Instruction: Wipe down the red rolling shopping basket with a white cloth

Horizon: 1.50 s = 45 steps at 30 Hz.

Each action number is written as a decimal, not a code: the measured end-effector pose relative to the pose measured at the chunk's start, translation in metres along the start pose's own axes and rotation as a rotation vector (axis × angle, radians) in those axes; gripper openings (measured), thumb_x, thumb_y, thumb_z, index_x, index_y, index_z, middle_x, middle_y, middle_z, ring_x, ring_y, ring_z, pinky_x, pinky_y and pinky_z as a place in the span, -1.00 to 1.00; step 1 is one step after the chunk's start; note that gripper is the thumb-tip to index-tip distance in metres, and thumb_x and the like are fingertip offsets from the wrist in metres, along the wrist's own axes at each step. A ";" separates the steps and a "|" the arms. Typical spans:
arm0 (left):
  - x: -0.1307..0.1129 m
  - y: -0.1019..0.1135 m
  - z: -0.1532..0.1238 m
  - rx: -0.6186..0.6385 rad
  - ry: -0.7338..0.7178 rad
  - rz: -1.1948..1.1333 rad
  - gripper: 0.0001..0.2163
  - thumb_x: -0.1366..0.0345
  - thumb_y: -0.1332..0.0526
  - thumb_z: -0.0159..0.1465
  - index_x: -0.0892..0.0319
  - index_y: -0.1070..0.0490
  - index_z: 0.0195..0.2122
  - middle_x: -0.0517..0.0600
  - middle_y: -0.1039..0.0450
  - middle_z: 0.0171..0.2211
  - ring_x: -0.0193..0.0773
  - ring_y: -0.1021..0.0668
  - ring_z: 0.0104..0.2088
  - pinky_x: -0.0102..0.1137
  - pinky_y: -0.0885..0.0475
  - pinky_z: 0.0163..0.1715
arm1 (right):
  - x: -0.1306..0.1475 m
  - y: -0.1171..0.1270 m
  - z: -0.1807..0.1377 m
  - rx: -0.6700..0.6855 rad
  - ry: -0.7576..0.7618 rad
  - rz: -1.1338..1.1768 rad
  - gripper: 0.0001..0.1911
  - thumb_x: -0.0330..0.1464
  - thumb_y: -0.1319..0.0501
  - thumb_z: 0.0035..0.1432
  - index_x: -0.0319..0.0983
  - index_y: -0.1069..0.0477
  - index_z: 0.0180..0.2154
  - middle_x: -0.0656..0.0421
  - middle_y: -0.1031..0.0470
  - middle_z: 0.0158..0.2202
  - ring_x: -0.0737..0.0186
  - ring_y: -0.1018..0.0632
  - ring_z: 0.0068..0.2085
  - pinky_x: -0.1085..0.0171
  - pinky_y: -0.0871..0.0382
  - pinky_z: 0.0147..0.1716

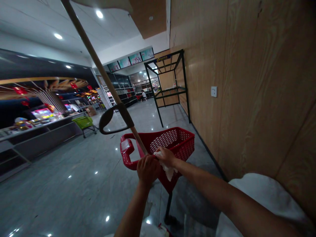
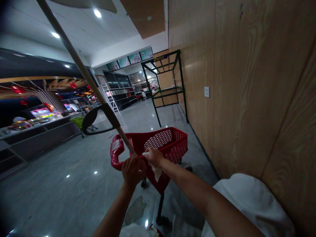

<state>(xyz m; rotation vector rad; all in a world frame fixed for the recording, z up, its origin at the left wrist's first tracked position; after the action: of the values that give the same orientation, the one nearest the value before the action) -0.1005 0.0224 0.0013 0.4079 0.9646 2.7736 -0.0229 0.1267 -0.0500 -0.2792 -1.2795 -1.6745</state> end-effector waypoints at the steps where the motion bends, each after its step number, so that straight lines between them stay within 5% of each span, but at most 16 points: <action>1: -0.008 -0.005 0.005 0.037 -0.043 -0.035 -0.86 0.30 -0.11 0.23 0.08 -0.47 -0.39 0.04 -0.48 -0.25 -0.16 -0.47 -0.14 -0.28 -0.27 -0.08 | -0.006 0.001 -0.001 -0.008 0.028 0.030 -0.80 -0.30 -0.16 0.20 -0.21 -0.43 -0.16 0.14 -0.52 -0.16 0.22 -0.50 -0.12 0.29 -0.31 -0.13; 4: -0.018 -0.025 0.021 0.137 0.043 -0.038 -0.84 0.27 -0.10 0.24 0.12 -0.46 -0.26 0.07 -0.47 -0.20 -0.13 -0.46 -0.13 -0.24 -0.28 -0.06 | -0.024 0.006 -0.001 0.002 0.119 0.086 -0.83 -0.43 -0.17 0.14 -0.22 -0.49 -0.21 0.12 -0.51 -0.12 0.23 -0.47 -0.05 0.26 -0.31 -0.02; 8: -0.020 -0.056 0.029 0.308 0.154 0.085 -0.69 0.13 -0.04 0.29 0.24 -0.46 -0.31 0.15 -0.47 -0.36 -0.05 -0.48 -0.26 -0.16 -0.25 -0.14 | -0.049 0.019 -0.003 0.040 0.146 0.097 -0.72 -0.52 -0.14 0.12 -0.20 -0.52 -0.16 0.12 -0.52 -0.08 0.24 -0.48 -0.02 0.22 -0.32 0.03; 12: -0.021 -0.066 0.021 0.331 0.162 0.085 -0.63 0.09 0.01 0.32 0.26 -0.45 -0.33 0.18 -0.47 -0.39 -0.03 -0.48 -0.28 -0.18 -0.22 -0.21 | -0.065 0.035 -0.010 0.052 0.106 0.017 -0.73 -0.46 -0.12 0.19 -0.19 -0.52 -0.13 0.12 -0.52 -0.05 0.23 -0.47 0.01 0.18 -0.30 0.07; 21: -0.015 -0.066 0.015 0.270 0.129 0.126 -0.63 0.13 0.07 0.36 0.21 -0.46 -0.32 0.10 -0.50 -0.40 -0.11 -0.48 -0.31 -0.23 -0.17 -0.25 | -0.026 0.002 -0.009 0.091 0.280 -0.002 -0.60 -0.52 -0.08 0.19 -0.20 -0.41 0.05 0.08 -0.47 0.04 0.22 -0.45 0.05 0.21 -0.29 0.08; 30: -0.005 -0.060 0.009 0.238 0.119 0.136 -0.69 0.22 0.02 0.33 0.14 -0.45 -0.44 0.04 -0.52 -0.42 -0.16 -0.48 -0.35 -0.24 -0.18 -0.23 | -0.124 0.069 -0.034 0.121 0.015 -0.285 -0.71 -0.45 -0.05 0.28 -0.19 -0.47 -0.05 0.11 -0.49 -0.02 0.25 -0.48 -0.01 0.30 -0.33 -0.02; 33: -0.006 -0.059 0.009 0.180 0.170 0.141 -0.69 0.28 0.03 0.33 0.12 -0.44 -0.47 0.04 -0.52 -0.43 -0.17 -0.48 -0.35 -0.24 -0.18 -0.20 | -0.108 0.064 -0.037 0.135 0.013 -0.337 -0.73 -0.39 -0.06 0.31 -0.16 -0.46 -0.05 0.12 -0.50 -0.04 0.25 -0.50 -0.04 0.30 -0.34 -0.06; 37: -0.007 -0.059 0.010 0.161 0.218 0.122 -0.68 0.28 0.04 0.34 0.12 -0.43 -0.46 0.04 -0.51 -0.41 -0.15 -0.47 -0.32 -0.22 -0.17 -0.17 | -0.039 0.021 -0.028 0.158 0.153 -0.316 -0.71 -0.38 -0.09 0.29 -0.16 -0.41 0.02 0.10 -0.48 0.00 0.22 -0.49 -0.03 0.29 -0.35 -0.05; 40: -0.005 -0.059 0.010 0.188 0.178 0.072 -0.70 0.27 0.04 0.34 0.12 -0.45 -0.39 0.04 -0.51 -0.39 -0.15 -0.46 -0.30 -0.23 -0.17 -0.17 | -0.010 -0.002 -0.019 0.117 0.111 -0.302 -0.72 -0.46 -0.07 0.27 -0.21 -0.45 -0.03 0.06 -0.51 -0.06 0.21 -0.51 -0.07 0.29 -0.34 -0.03; 45: 0.005 -0.059 0.008 0.222 0.065 0.072 -0.68 0.22 0.06 0.36 0.11 -0.45 -0.38 0.03 -0.51 -0.37 -0.15 -0.45 -0.31 -0.22 -0.17 -0.16 | -0.040 0.021 -0.032 0.076 0.047 -0.360 -0.71 -0.39 -0.04 0.31 -0.16 -0.45 -0.01 0.10 -0.50 -0.02 0.17 -0.50 -0.03 0.27 -0.36 -0.07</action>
<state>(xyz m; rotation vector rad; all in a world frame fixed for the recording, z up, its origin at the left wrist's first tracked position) -0.0983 0.0741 -0.0282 0.3930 1.3049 2.7669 0.0252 0.1227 -0.0771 0.0400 -1.4154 -1.9131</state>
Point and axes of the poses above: each hand's wrist, its own z-axis towards the middle knuckle, its own y-axis out of the back of the hand, x = y × z, the point moved 7 cm from there along z, towards the middle knuckle
